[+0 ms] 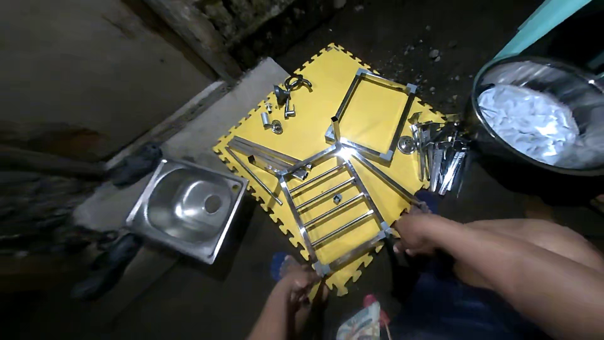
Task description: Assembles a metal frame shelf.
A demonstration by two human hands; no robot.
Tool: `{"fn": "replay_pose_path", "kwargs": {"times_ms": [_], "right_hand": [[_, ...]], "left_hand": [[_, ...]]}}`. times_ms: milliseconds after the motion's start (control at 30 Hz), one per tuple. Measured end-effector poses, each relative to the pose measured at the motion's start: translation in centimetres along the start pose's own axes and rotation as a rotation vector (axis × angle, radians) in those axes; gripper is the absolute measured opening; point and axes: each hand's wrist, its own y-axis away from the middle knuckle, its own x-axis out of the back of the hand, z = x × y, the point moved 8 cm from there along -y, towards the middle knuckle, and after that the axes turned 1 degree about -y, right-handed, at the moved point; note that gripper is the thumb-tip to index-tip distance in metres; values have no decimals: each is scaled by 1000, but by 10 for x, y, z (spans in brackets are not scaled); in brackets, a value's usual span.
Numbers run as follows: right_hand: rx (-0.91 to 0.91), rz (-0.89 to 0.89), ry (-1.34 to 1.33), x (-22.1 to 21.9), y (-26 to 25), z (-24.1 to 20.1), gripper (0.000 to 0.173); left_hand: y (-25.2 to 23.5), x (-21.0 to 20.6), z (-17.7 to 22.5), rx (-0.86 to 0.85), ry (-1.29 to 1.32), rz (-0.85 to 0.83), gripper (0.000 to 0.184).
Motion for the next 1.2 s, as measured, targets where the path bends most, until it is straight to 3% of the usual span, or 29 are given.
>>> {"fn": "replay_pose_path", "kwargs": {"times_ms": [167, 233, 333, 400, 467, 533, 600, 667, 700, 833, 933, 1033, 1100, 1200], "right_hand": [[-52, -13, -91, -10, -3, -1, 40], [-19, 109, -3, 5, 7, -13, 32], [39, 359, 48, 38, 41, -27, 35], [121, 525, 3, 65, 76, -32, 36], [247, 654, -93, 93, 115, -31, 36], [400, 769, -220, 116, 152, -26, 36], [498, 887, -367, 132, 180, -19, 32], [536, 981, -474, 141, 198, -12, 28], [545, 1011, -507, 143, 202, -8, 28], [615, 995, -669, 135, 201, 14, 28], [720, 943, -924, 123, 200, 29, 26], [693, 932, -1089, 114, 193, 44, 33], [502, 909, -869, 106, 168, 57, 44], [365, 649, -286, 69, 104, 52, 83]], "left_hand": [[33, -19, 8, 17, 372, 27, 41], [41, -17, 14, -74, 518, -6, 36], [86, -1, 27, -270, 699, -225, 34], [134, 16, 34, -431, 726, -327, 56], [185, 43, 40, -612, 629, -268, 80], [237, 72, 48, -809, 543, -190, 88], [285, 97, 62, -910, 381, -8, 64], [326, 115, 83, -858, 198, 279, 34], [340, 122, 91, -818, 136, 370, 30], [358, 128, 112, -902, 177, 383, 38], [360, 110, 130, -993, 523, 279, 40], [369, 104, 144, -985, 739, 314, 41], [379, 109, 149, -993, 804, 313, 41], [394, 130, 148, -988, 964, 363, 44]]}}
